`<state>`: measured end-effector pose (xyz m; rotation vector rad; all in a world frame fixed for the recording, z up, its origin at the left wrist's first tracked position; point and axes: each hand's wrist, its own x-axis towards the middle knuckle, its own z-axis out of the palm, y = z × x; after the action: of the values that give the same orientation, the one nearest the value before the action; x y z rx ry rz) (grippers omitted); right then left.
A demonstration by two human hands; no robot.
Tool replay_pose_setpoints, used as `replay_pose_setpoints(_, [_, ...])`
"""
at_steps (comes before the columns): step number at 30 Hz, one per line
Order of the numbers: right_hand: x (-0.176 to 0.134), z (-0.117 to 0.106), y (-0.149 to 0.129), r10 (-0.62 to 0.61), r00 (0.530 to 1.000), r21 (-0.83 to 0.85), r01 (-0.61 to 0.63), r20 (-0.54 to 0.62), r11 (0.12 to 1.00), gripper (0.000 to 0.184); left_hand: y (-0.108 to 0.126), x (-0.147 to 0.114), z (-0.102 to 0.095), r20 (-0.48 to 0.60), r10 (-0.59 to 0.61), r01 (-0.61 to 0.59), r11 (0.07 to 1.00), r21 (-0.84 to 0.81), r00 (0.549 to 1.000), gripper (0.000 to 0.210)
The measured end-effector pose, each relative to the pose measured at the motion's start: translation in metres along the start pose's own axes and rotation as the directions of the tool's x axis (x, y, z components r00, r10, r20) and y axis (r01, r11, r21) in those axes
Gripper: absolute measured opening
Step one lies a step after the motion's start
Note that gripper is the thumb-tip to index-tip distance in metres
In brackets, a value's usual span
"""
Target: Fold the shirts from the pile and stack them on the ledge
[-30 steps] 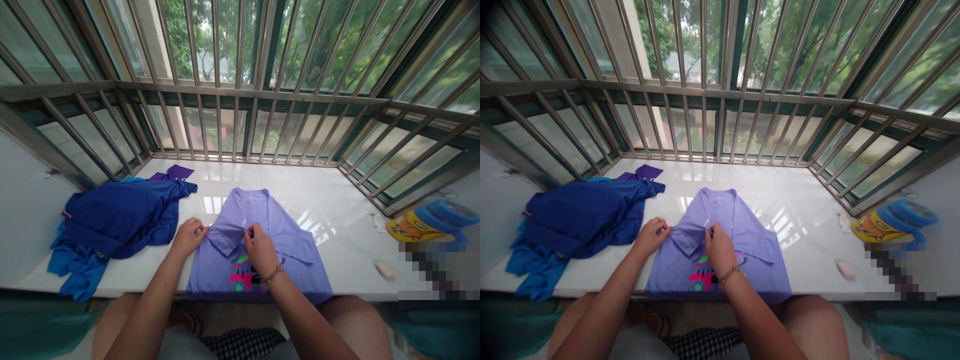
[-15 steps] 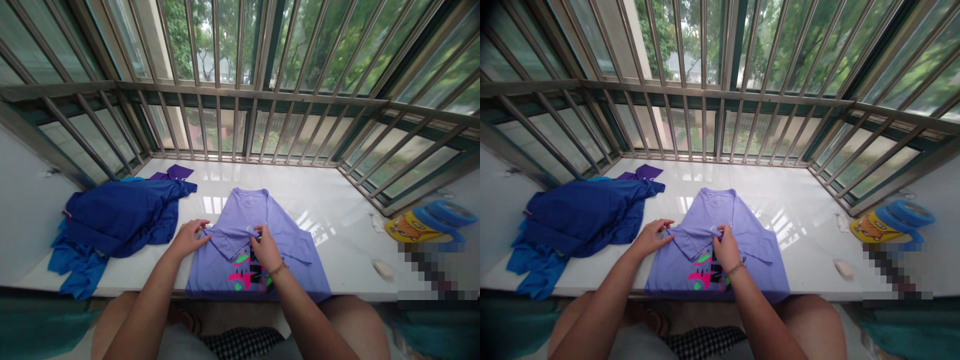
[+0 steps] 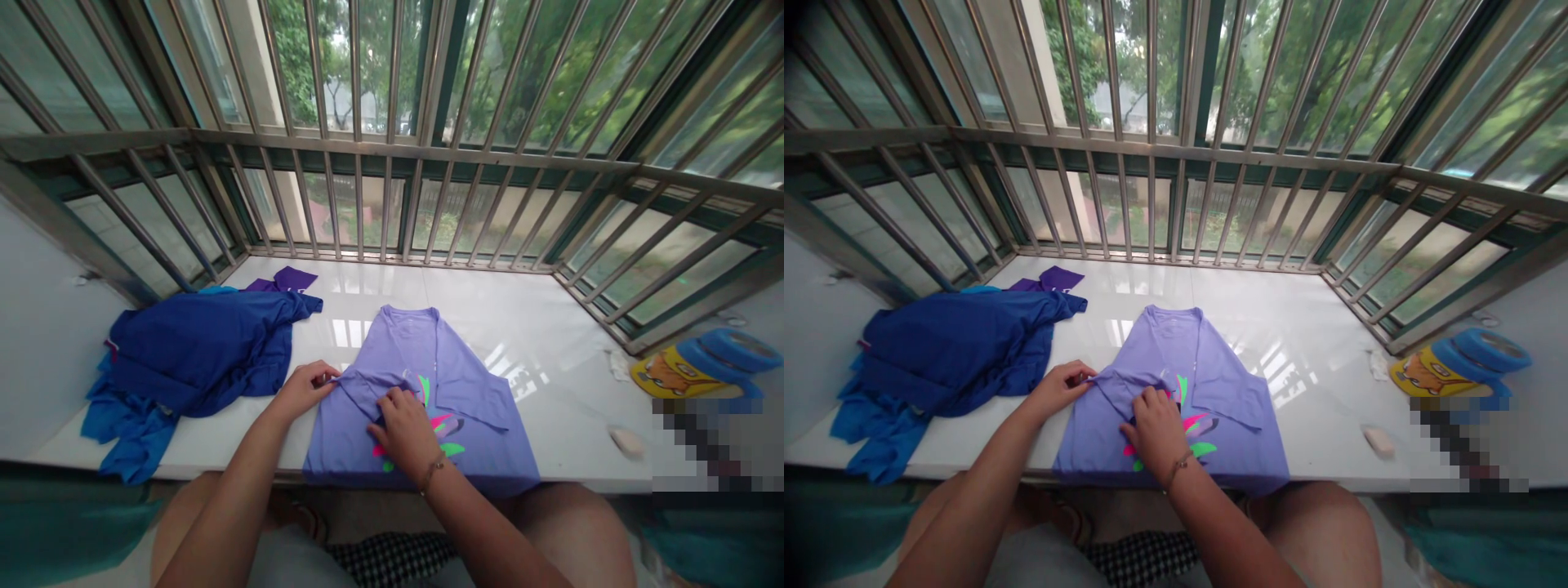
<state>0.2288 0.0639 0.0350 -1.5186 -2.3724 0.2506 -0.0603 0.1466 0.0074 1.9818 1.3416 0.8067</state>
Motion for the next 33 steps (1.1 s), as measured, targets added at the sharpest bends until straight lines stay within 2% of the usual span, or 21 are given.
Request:
replay_pose_setpoints(3, [0.001,0.007,0.0,-0.009,0.999,-0.111,0.013,0.04,0.994,0.003,-0.001,-0.006,-0.005,0.028,0.024,-0.024,1.0,-0.006,0.999,0.027])
replay_pose_setpoints(9, [-0.002,0.001,0.009,-0.09,0.996,-0.105,0.086,-0.029,0.991,0.01,-0.005,-0.015,-0.003,-0.041,0.034,-0.03,0.996,0.086,0.999,0.029])
replay_pose_setpoints(12, [-0.007,-0.003,0.007,-0.171,0.985,-0.083,0.172,0.015,0.982,0.004,-0.003,-0.016,-0.001,-0.081,0.076,-0.059,0.978,0.198,0.994,0.029])
replay_pose_setpoints(14, [-0.01,-0.006,0.008,-0.185,0.982,-0.053,0.187,0.039,0.981,0.007,0.0,-0.016,0.001,-0.118,0.082,-0.051,0.968,0.245,0.99,0.027])
replay_pose_setpoints(16, [-0.009,-0.009,0.012,-0.119,0.993,-0.028,0.119,0.012,0.992,0.008,0.003,-0.014,0.002,-0.172,0.052,-0.006,0.965,0.261,0.984,0.026])
replay_pose_setpoints(18, [-0.004,-0.011,0.019,0.019,0.999,-0.021,-0.021,-0.05,1.0,0.011,0.007,-0.007,0.005,-0.24,0.002,0.062,0.964,0.257,0.971,0.03])
replay_pose_setpoints(20, [0.003,-0.01,0.026,0.175,0.979,-0.025,-0.179,-0.101,0.984,0.02,0.012,0.007,0.011,-0.291,-0.057,0.135,0.957,0.255,0.955,0.029])
replay_pose_setpoints(22, [0.01,-0.007,0.032,0.293,0.949,-0.028,-0.298,-0.117,0.954,0.03,0.019,0.029,0.018,-0.283,-0.127,0.209,0.937,0.281,0.951,0.025])
replay_pose_setpoints(25, [0.018,-0.001,0.035,0.369,0.924,-0.03,-0.374,-0.103,0.927,0.03,0.029,0.075,0.034,-0.229,-0.213,0.281,0.902,0.328,0.95,0.025])
replay_pose_setpoints(29, [0.021,0.007,0.035,0.362,0.925,0.024,-0.361,-0.115,0.932,0.009,0.036,0.139,0.054,-0.225,-0.294,0.357,0.872,0.336,0.929,0.038])
replay_pose_setpoints(33, [0.017,0.015,0.035,0.233,0.956,0.151,-0.207,-0.176,0.966,0.015,0.036,0.186,0.067,-0.246,-0.403,0.467,0.82,0.33,0.881,0.057])
